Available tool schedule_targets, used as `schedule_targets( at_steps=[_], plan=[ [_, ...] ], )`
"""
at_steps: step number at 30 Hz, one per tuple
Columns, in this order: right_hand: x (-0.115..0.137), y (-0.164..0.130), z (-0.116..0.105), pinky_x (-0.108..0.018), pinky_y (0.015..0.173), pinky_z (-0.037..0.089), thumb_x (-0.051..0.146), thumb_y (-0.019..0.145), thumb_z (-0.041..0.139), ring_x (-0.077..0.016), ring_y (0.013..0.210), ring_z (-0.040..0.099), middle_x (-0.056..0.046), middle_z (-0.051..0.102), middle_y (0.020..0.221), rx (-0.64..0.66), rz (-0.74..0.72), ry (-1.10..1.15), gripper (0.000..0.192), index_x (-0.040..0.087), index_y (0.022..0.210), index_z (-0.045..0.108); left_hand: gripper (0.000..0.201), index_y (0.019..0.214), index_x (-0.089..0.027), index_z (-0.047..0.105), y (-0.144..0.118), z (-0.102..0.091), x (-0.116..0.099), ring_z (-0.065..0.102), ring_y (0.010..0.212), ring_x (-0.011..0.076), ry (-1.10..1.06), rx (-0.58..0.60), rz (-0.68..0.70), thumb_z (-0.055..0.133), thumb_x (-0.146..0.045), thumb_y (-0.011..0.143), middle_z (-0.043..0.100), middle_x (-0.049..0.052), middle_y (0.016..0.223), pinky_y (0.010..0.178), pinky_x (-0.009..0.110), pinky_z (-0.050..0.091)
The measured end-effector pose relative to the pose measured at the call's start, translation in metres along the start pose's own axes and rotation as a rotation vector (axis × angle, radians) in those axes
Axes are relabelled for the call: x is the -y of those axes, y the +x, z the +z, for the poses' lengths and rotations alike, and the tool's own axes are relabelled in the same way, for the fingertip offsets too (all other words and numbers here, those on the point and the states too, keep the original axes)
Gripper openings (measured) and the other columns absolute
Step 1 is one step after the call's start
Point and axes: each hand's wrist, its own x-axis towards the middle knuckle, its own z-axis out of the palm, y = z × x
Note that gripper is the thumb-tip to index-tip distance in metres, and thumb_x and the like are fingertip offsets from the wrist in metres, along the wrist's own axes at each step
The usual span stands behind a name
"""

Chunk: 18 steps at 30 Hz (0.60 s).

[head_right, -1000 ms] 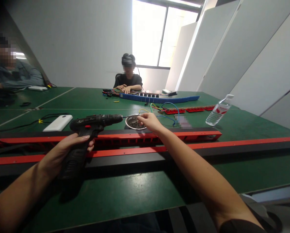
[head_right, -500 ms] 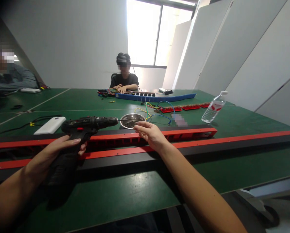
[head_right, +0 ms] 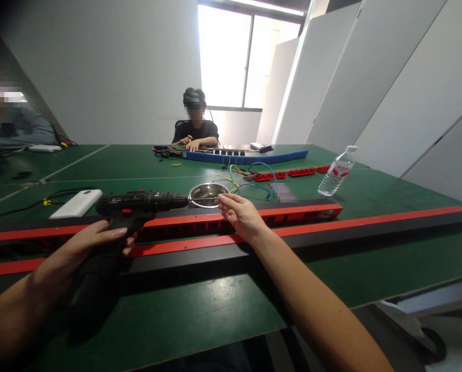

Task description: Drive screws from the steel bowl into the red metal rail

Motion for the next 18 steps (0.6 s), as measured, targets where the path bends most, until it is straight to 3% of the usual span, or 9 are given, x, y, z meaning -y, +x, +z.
schedule_targets(
  at_steps=[6,18],
  plan=[
    [-0.0006,-0.0004,0.0007,-0.027,0.08,0.053,0.029,0.061,0.095,-0.0153,0.088,0.067,-0.003,0.073,0.088,0.019,-0.031,-0.046,0.032,0.021,0.084,0.075,0.026,0.091,-0.016,0.068,-0.0002,0.0013,-0.0006,0.069,0.068,0.0165,-0.024,-0.007,0.017,0.085,-0.031,0.076,0.07,0.003,0.081,0.061,0.025,0.059],
    [-0.0048,0.0,-0.0029,-0.027,0.072,0.047,0.035,0.065,0.093,-0.012,0.075,0.059,-0.001,0.068,0.082,0.054,-0.07,-0.142,0.029,0.02,0.082,0.076,0.029,0.094,-0.015,0.071,0.0012,0.0,-0.0011,0.069,0.068,0.0178,-0.01,-0.004,0.031,0.085,-0.032,0.075,0.071,0.005,0.081,0.06,0.025,0.058]
  ],
)
